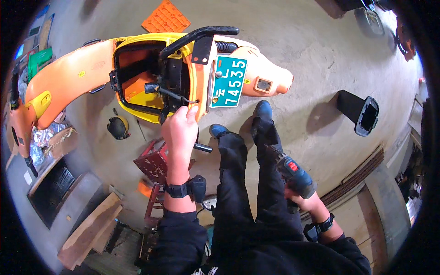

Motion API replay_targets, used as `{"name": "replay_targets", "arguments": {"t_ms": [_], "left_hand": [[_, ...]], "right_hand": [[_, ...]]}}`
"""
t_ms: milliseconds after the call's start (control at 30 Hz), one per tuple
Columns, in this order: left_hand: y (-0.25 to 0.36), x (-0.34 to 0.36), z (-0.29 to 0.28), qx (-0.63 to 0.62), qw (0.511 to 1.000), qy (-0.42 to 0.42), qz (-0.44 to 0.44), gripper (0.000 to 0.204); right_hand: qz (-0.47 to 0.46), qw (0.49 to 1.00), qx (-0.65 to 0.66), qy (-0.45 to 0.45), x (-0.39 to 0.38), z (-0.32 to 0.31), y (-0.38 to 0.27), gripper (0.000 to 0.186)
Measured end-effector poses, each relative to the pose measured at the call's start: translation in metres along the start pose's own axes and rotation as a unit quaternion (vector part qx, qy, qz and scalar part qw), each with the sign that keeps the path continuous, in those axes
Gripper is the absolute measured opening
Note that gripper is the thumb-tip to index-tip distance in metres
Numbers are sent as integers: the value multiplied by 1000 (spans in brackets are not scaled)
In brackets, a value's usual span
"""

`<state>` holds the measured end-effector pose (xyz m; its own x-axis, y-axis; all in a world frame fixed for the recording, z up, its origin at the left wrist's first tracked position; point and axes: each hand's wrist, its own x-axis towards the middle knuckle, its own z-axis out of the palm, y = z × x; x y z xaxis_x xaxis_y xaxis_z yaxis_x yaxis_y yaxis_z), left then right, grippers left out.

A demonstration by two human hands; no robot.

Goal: Repairing or adjusting parts of a motorcycle using a power drill and hands.

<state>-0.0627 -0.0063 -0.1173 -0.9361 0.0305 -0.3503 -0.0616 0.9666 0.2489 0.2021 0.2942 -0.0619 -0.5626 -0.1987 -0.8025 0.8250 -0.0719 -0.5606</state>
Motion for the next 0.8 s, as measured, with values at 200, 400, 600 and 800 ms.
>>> {"name": "replay_targets", "arguments": {"t_ms": [200, 400, 600, 800], "left_hand": [[4, -7, 1, 21, 999, 27, 2, 30], [-4, -4, 3, -7, 1000, 21, 15, 30], [-5, -3, 6, 28, 1000, 8, 8, 30], [-1, -3, -1, 9, 1000, 20, 9, 30]], "right_hand": [[13, 999, -34, -6, 1, 9, 0, 40], [73, 996, -44, 6, 8, 17, -19, 28], [68, 997, -19, 15, 18, 22, -24, 33], [92, 995, -26, 8, 27, 18, -26, 40]]}}
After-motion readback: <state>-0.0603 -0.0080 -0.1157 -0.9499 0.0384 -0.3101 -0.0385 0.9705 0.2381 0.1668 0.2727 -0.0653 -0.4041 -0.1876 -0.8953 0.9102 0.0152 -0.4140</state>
